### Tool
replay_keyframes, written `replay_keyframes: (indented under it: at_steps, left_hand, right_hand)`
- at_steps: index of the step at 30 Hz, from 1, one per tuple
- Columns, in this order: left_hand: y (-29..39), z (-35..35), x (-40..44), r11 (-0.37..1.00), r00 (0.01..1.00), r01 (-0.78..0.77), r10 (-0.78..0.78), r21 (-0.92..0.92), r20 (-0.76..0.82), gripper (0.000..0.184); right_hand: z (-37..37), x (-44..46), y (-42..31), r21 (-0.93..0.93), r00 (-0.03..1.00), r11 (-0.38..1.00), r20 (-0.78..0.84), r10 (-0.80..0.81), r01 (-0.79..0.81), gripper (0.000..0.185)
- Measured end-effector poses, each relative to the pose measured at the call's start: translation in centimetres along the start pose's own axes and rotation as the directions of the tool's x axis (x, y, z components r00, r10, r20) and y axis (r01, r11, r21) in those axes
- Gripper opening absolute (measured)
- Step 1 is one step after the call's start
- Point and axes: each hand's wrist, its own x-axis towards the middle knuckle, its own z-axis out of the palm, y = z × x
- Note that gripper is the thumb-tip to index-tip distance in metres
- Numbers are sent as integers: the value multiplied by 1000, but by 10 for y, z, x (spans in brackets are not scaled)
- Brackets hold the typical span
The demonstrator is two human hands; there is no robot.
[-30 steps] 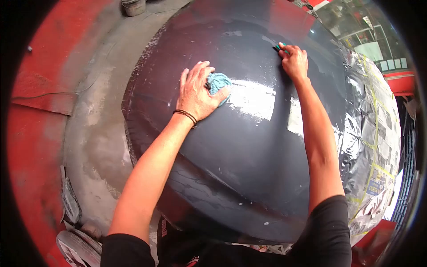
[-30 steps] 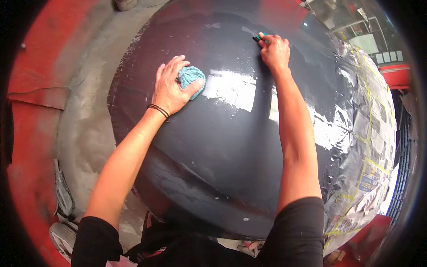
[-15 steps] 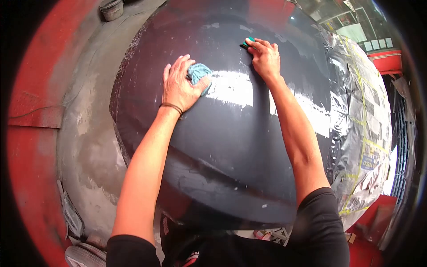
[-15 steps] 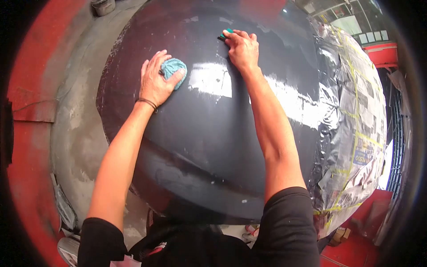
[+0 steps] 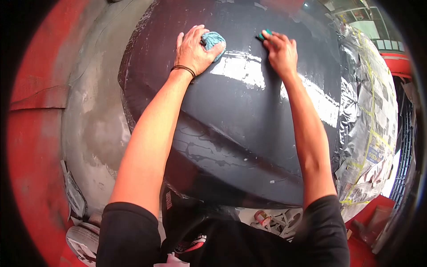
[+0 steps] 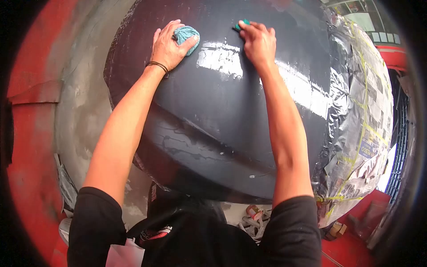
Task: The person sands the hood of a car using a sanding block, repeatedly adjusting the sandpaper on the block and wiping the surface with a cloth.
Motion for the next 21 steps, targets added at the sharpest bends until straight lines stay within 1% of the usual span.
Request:
replay_keyframes:
  at_steps: [1,2,3,4,5,7,8,9,10,11,12,13,15,16,17,19,20,21]
  left_hand:
    - [-3,2,2,1000,1000,-12,12,0,-18,76]
    - [-5,4,0,1000,999,-17,17,-3,-29,77]
    - [-7,7,-3,1000,999,-20,20,-6,-40,77]
    - [-11,11,-3,1000,999,-25,25,6,-35,81]
    - [-9,11,-5,1000,999,-5,6,10,-39,83]
    - [-2,8,-8,999,999,22,-20,35,-43,88]
    - [0,5,-13,998,998,64,-64,15,-8,94]
    - [5,4,-21,996,997,73,-72,43,-23,95]
    - [10,3,-32,993,995,90,-87,77,-44,96]
    - [15,-1,-46,987,992,118,-112,111,-67,97]
    - [18,-4,-57,983,987,156,-152,92,-50,99]
    - [19,-5,-68,983,985,160,-154,87,-77,102]
    - [21,-4,-80,983,983,147,-134,110,-124,103]
    - [18,-1,-81,980,980,119,-90,158,-179,104]
    - [25,-3,-82,977,976,128,-94,170,-194,91]
    - [47,-17,-84,968,970,146,-100,204,-222,65]
    - [36,-15,-79,969,976,212,-204,131,-71,82]
    - [29,-13,-76,968,979,198,-187,156,-84,82]
  right_hand:
    - [-9,-29,-10,29,1000,1000,30,-5,4,28]
    - [-26,-68,-28,73,998,997,50,-41,37,33]
    - [-48,-113,-50,-27,985,995,150,-86,91,41]
    - [-74,-146,-82,120,992,993,125,-11,-4,51]
    - [-92,-165,-99,115,991,993,134,0,-15,55]
    - [-87,-155,-88,151,984,988,180,11,-39,52]
    - [-65,-138,-63,90,984,992,149,-100,88,49]
    - [-46,-110,-50,-3,988,993,104,-117,118,46]
    - [-34,-78,-41,-38,994,997,94,-62,66,38]
    - [-20,-52,-34,15,998,1000,52,-27,26,31]
    - [-5,-42,-24,6,995,996,-35,-94,94,27]
    - [-10,-48,-28,15,997,998,-33,-68,69,30]
    - [-50,-89,-36,66,960,963,89,-265,260,39]
    - [-74,-124,-45,154,958,962,139,-249,228,44]
    - [-98,-164,-52,234,952,955,199,-232,184,50]
    - [-136,-207,-60,253,937,954,267,-227,159,54]
    - [-131,-203,-60,268,927,945,269,-262,189,53]
    - [-121,-191,-59,285,918,934,266,-292,215,53]
